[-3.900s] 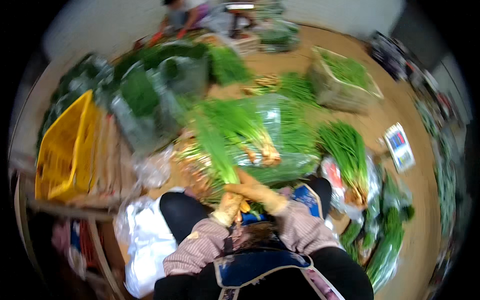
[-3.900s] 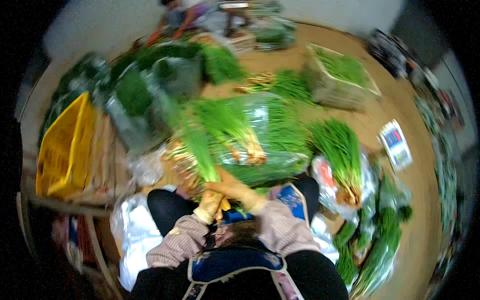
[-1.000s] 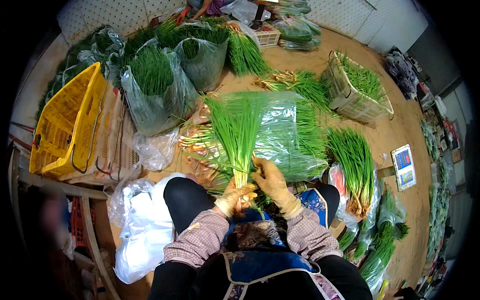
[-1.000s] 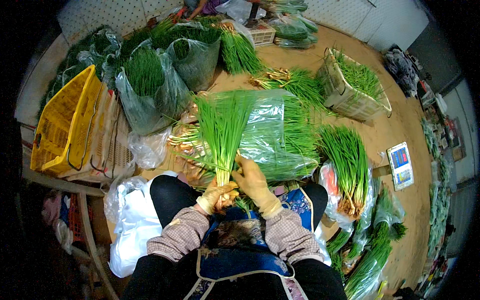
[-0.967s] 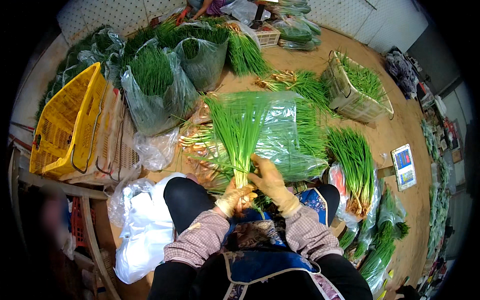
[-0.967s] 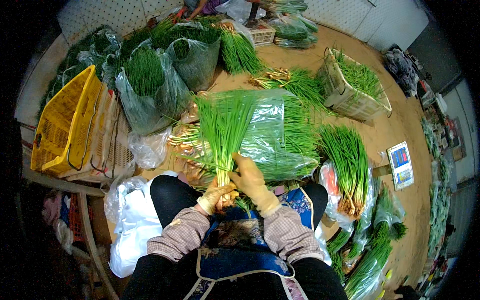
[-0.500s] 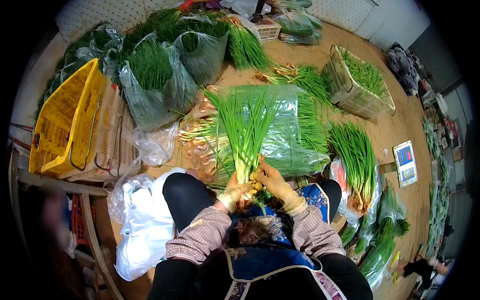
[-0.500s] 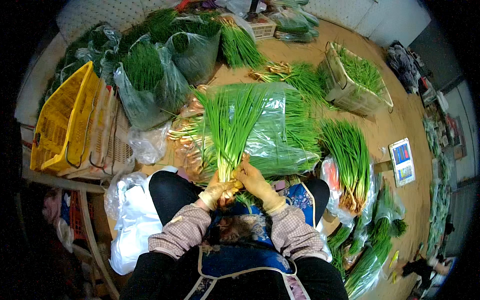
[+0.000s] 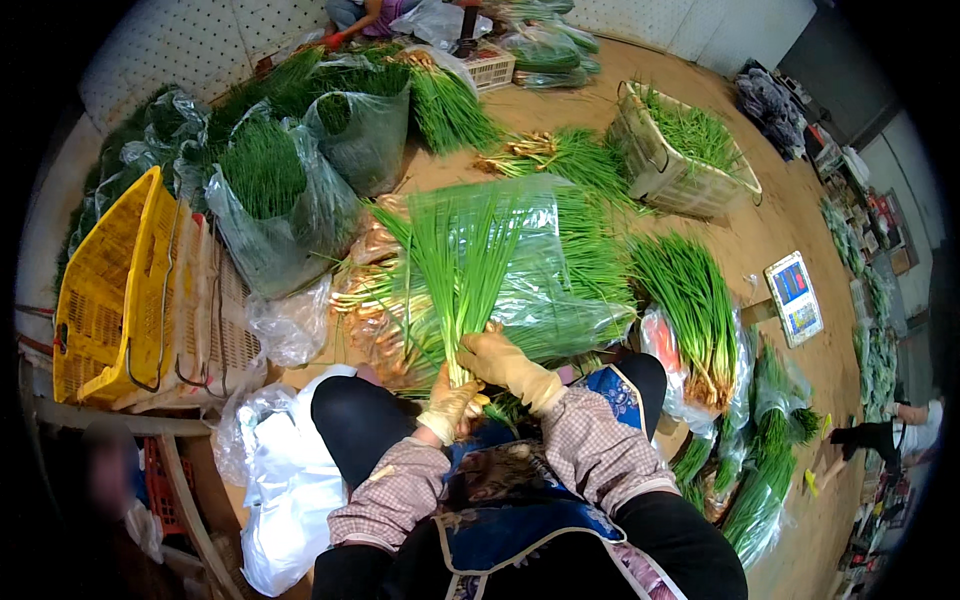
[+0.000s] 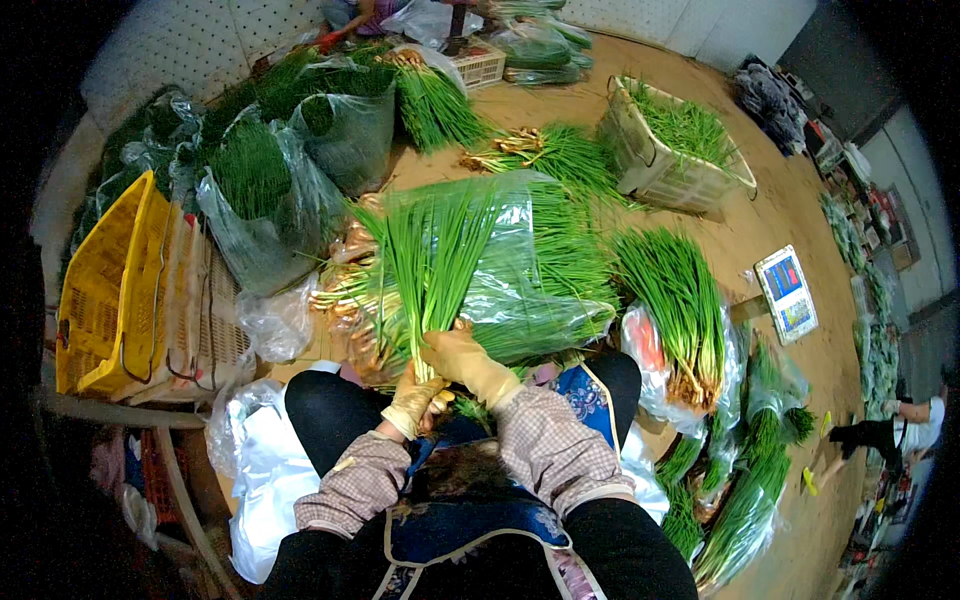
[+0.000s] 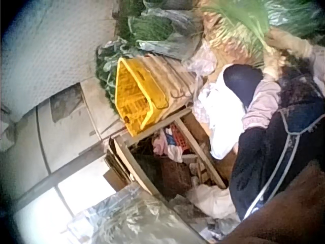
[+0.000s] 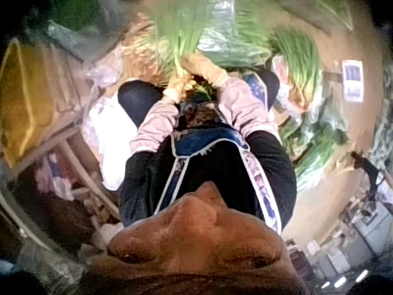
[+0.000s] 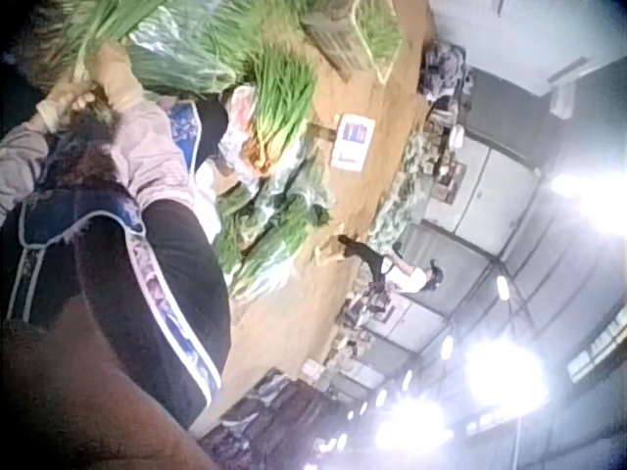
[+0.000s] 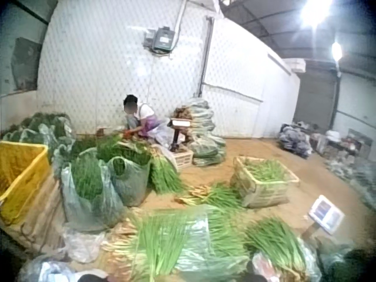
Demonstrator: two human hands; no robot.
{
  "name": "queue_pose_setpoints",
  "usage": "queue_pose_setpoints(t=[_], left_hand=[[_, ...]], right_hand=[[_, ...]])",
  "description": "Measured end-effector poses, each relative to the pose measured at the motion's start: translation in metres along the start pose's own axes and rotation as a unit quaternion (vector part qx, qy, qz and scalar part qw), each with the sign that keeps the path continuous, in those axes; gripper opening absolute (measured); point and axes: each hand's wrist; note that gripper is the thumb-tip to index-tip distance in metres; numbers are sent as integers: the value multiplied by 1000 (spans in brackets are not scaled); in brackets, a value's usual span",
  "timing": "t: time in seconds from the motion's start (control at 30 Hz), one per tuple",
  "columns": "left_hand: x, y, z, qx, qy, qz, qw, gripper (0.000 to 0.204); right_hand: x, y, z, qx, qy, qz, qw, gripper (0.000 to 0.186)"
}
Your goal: The person sits on the floor and sorts green onions by hand, removing roots and bundling them into plastic bags. The person repeatedly picks up bunches, trims the ends, and places them into clear plastic packaging.
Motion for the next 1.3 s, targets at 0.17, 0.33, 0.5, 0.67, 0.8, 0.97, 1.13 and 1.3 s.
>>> queue_pose_setpoints(t=[0.17, 0.33, 0.5, 0.67, 0.8, 0.97, 1.13, 1.3], left_hand=[[1, 4, 0, 25, 29, -28, 999, 49], [12, 6, 11, 11, 46, 28, 999, 49], [39, 16, 11, -81, 5, 116, 990, 39], [55, 5, 22, -145, 4, 147, 978, 36], [32, 18, 19, -185, 3, 206, 961, 29], [20, -6, 23, -162, 33, 299, 940, 37], [9, 8, 17, -146, 47, 280, 948, 42], [7, 7, 17, -157, 43, 272, 949, 43]], right_hand=[[1, 27, 20, 43, -104, -350, 930, 27], [-19, 131, 48, 250, 50, -536, 805, 23], [51, 69, 59, 257, -80, -355, 895, 15], [132, -97, 71, -198, -4, 65, 978, 29], [78, -51, 62, -126, -11, 75, 989, 43], [31, 14, 49, 15, -92, -260, 961, 59], [5, -6, 47, 93, -156, -288, 940, 52], [37, -28, 39, 120, -162, -349, 915, 43]])
Point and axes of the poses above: each hand's wrist, its own z-axis away from the middle knuckle, its own y-axis out of the back of the hand, x = y × z, and after that the axes turned 4 degrees about -z, right-handed
